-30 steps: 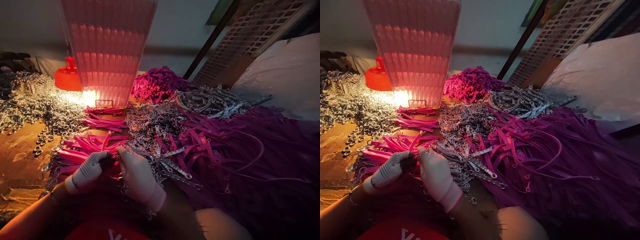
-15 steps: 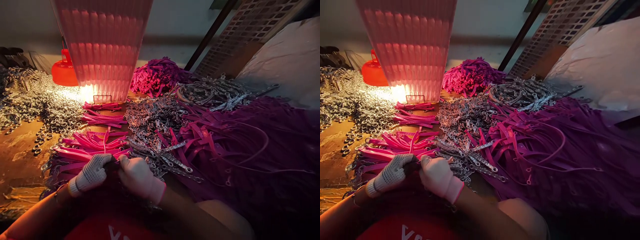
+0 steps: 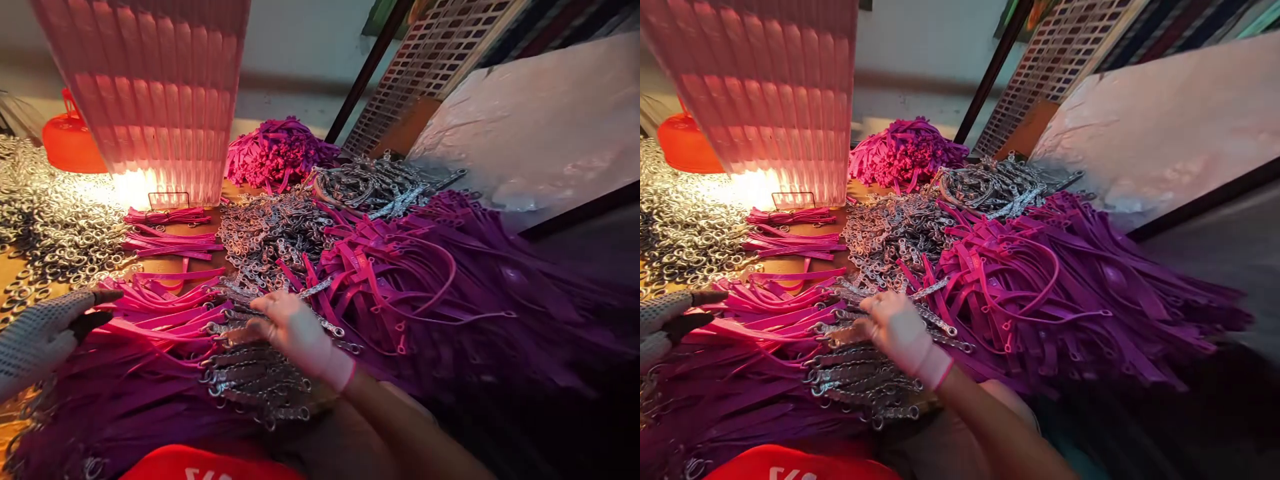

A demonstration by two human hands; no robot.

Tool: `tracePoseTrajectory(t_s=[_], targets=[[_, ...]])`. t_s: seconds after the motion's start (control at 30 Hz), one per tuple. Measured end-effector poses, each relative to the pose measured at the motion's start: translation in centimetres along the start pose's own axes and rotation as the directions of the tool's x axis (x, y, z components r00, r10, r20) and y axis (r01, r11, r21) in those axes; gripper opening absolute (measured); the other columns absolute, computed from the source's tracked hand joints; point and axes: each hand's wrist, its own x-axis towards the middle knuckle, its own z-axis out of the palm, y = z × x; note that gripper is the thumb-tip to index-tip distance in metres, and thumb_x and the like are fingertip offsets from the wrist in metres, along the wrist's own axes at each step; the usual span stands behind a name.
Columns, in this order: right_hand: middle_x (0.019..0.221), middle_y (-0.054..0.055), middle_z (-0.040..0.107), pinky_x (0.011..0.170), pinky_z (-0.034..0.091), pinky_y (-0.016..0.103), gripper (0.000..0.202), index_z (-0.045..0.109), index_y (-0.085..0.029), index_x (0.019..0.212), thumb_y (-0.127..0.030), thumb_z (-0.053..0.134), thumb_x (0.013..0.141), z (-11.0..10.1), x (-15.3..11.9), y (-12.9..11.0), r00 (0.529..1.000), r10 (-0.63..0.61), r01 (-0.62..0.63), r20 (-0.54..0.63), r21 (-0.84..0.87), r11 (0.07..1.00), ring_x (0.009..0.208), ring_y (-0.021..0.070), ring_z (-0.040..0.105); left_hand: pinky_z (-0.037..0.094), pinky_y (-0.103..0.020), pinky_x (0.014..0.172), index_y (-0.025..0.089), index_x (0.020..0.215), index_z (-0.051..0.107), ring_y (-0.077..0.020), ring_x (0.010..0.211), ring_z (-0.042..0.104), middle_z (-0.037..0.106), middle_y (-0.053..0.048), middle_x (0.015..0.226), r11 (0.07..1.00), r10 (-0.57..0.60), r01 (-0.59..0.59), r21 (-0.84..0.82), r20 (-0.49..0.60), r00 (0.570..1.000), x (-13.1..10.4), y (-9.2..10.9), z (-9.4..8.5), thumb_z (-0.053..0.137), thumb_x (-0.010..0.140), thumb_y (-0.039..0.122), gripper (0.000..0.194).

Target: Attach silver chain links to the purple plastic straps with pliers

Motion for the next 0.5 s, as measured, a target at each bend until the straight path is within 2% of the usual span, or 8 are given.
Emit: tracePoseTrajectory(t_s=[0.07, 0.1, 0.13, 0.23, 0.27, 0.33, 0.43, 0.5], targets=[[0.099, 0.008, 0.07, 0.083, 0.039, 0.034, 0.015, 0.07, -0.019, 0.105, -0.023, 0.062, 0.093, 0.1, 0.5, 3.5, 0.992, -0.036, 0.055, 0.125, -0.15, 0.987, 0.1, 0.0228, 0.059, 0.052, -0.026, 0.051, 0.027, 0.099, 0.076, -0.0228, 0.071, 0.066, 0.074, -0.003, 0.084, 0.994, -0.084, 0.083, -0.069, -0.012, 0.996, -0.4, 1.1, 3.0, 0.076, 0.071, 0.036, 0.03], [0.102, 0.009, 0.07, 0.086, 0.039, 0.036, 0.017, 0.07, -0.018, 0.104, -0.015, 0.061, 0.09, 0.3, 0.7, 5.1, 0.975, -0.08, 0.124, 0.208, -0.207, 0.971, 0.106, 0.0245, 0.057, 0.046, -0.022, 0.045, 0.025, 0.099, 0.075, -0.0171, 0.06, 0.06, 0.071, -0.002, 0.076, 0.977, -0.133, 0.133, -0.163, 0.014, 0.991, -0.5, 1.8, 4.6, 0.074, 0.075, 0.041, 0.028], [0.106, 0.011, 0.07, 0.088, 0.038, 0.038, 0.02, 0.07, -0.017, 0.104, -0.01, 0.06, 0.088, 0.8, 0.8, 6.4, 0.952, -0.124, 0.197, 0.279, -0.25, 0.948, 0.111, 0.026, 0.055, 0.039, -0.019, 0.04, 0.023, 0.1, 0.073, -0.0115, 0.05, 0.052, 0.068, -0.002, 0.07, 0.938, -0.174, 0.192, -0.287, 0.088, 0.981, -0.4, 2.5, 6.2, 0.071, 0.079, 0.045, 0.03], [0.107, 0.014, 0.069, 0.09, 0.039, 0.043, 0.026, 0.069, -0.013, 0.107, -0.006, 0.056, 0.085, 2.3, 0.5, 8.7, 0.908, -0.229, 0.35, 0.35, -0.336, 0.874, 0.11, 0.028, 0.054, 0.024, -0.018, 0.032, 0.015, 0.105, 0.07, -0.0032, 0.036, 0.028, 0.068, -0.005, 0.073, 0.688, -0.155, 0.35, -0.636, 0.342, 0.927, 0.4, 3.9, 9.5, 0.06, 0.086, 0.057, 0.047], [0.102, 0.014, 0.069, 0.089, 0.039, 0.044, 0.026, 0.068, -0.013, 0.107, -0.007, 0.054, 0.087, 2.7, 0.3, 9.0, 0.905, -0.257, 0.376, 0.34, -0.353, 0.857, 0.104, 0.0275, 0.055, 0.023, -0.019, 0.032, 0.013, 0.106, 0.07, -0.0027, 0.035, 0.027, 0.07, -0.008, 0.078, 0.612, -0.125, 0.383, -0.692, 0.394, 0.911, 0.8, 4.1, 10.1, 0.058, 0.087, 0.059, 0.051], [0.088, 0.012, 0.068, 0.084, 0.04, 0.043, 0.024, 0.069, -0.016, 0.102, -0.007, 0.051, 0.088, 3.2, -0.3, 9.4, 0.897, -0.312, 0.417, 0.312, -0.366, 0.832, 0.09, 0.0257, 0.056, 0.023, -0.019, 0.033, 0.01, 0.107, 0.069, -0.0027, 0.036, 0.031, 0.071, -0.012, 0.087, 0.544, -0.082, 0.424, -0.724, 0.457, 0.886, 1.2, 3.9, 10.4, 0.058, 0.088, 0.052, 0.047], [0.083, 0.011, 0.066, 0.079, 0.042, 0.041, 0.019, 0.069, -0.017, 0.092, -0.008, 0.054, 0.086, 3.1, -0.9, 10.2, 0.883, -0.37, 0.46, 0.288, -0.384, 0.8, 0.085, 0.0254, 0.056, 0.023, -0.018, 0.035, 0.012, 0.11, 0.069, -0.0026, 0.04, 0.037, 0.07, -0.01, 0.09, 0.589, -0.037, 0.383, -0.712, 0.45, 0.892, 0.7, 3.3, 10.1, 0.065, 0.082, 0.033, 0.035], [0.091, 0.014, 0.068, 0.081, 0.045, 0.042, 0.017, 0.069, -0.017, 0.091, -0.009, 0.056, 0.084, 2.9, -1.0, 10.9, 0.887, -0.382, 0.458, 0.26, -0.385, 0.802, 0.093, 0.027, 0.058, 0.023, -0.017, 0.037, 0.015, 0.115, 0.067, -0.0034, 0.044, 0.039, 0.07, -0.01, 0.093, 0.644, 0.012, 0.303, -0.702, 0.406, 0.914, -0.1, 3.0, 10.0, 0.068, 0.08, 0.034, 0.04]])
